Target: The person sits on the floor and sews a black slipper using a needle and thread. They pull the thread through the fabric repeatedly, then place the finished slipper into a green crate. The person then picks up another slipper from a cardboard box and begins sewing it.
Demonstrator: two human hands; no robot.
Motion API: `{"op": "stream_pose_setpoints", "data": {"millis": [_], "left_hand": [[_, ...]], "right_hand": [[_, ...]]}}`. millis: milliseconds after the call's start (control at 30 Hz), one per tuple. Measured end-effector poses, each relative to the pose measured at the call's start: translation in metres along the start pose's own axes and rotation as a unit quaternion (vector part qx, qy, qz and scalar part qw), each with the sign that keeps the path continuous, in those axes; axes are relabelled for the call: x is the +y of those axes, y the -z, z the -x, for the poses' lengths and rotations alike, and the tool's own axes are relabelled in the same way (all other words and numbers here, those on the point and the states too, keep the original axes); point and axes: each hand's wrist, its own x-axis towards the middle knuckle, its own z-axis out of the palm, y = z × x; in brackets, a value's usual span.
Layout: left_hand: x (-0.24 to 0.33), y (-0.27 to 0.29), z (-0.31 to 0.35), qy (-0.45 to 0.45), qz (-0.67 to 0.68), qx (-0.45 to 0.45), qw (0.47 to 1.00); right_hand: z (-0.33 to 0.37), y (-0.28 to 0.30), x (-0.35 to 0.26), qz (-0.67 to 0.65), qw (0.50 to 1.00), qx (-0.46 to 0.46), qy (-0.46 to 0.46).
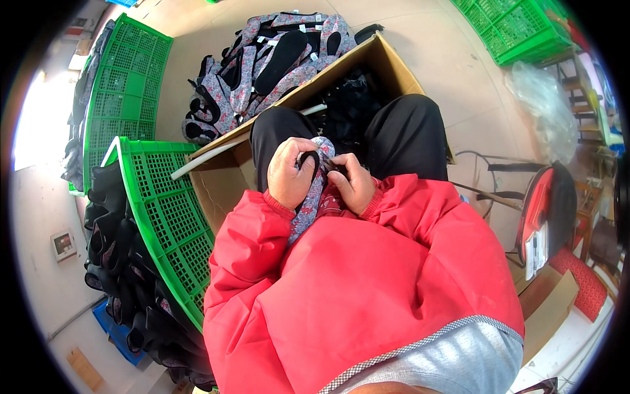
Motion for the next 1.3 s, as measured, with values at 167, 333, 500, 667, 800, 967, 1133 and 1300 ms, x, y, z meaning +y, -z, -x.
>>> {"op": "stream_pose_setpoints", "data": {"millis": [167, 333, 500, 667, 800, 967, 1133, 1300], "left_hand": [[-0.001, -0.002, 0.0, 0.002, -0.005, 0.003, 1.0], [0.001, -0.003, -0.001, -0.001, -0.016, -0.001, 1.0], [0.0, -0.003, -0.001, 0.003, -0.023, -0.003, 1.0], [0.001, -0.004, -0.001, 0.01, -0.021, -0.005, 1.0], [0.001, -0.005, -0.001, 0.017, -0.022, 0.0, 1.0], [0.003, -0.005, -0.001, 0.03, -0.033, -0.005, 0.999], [0.006, -0.005, -0.002, 0.021, -0.044, -0.005, 0.999], [0.014, -0.003, 0.002, 0.077, -0.109, 0.005, 0.991]], "right_hand": [[-0.002, -0.003, 0.004, 0.023, 1.0, 0.004, 0.005], [-0.004, -0.005, 0.005, 0.037, 0.999, 0.02, 0.013], [-0.005, -0.006, 0.003, 0.029, 0.999, 0.023, 0.011], [-0.006, -0.006, 0.004, 0.04, 0.998, 0.035, 0.026], [-0.006, -0.006, 0.007, 0.046, 0.998, 0.031, 0.029], [-0.007, -0.005, 0.006, 0.042, 0.999, 0.02, 0.014], [-0.009, -0.008, 0.017, -0.116, 0.992, 0.034, -0.024], [-0.018, 0.002, 0.024, -0.29, 0.939, 0.075, -0.167]]}}
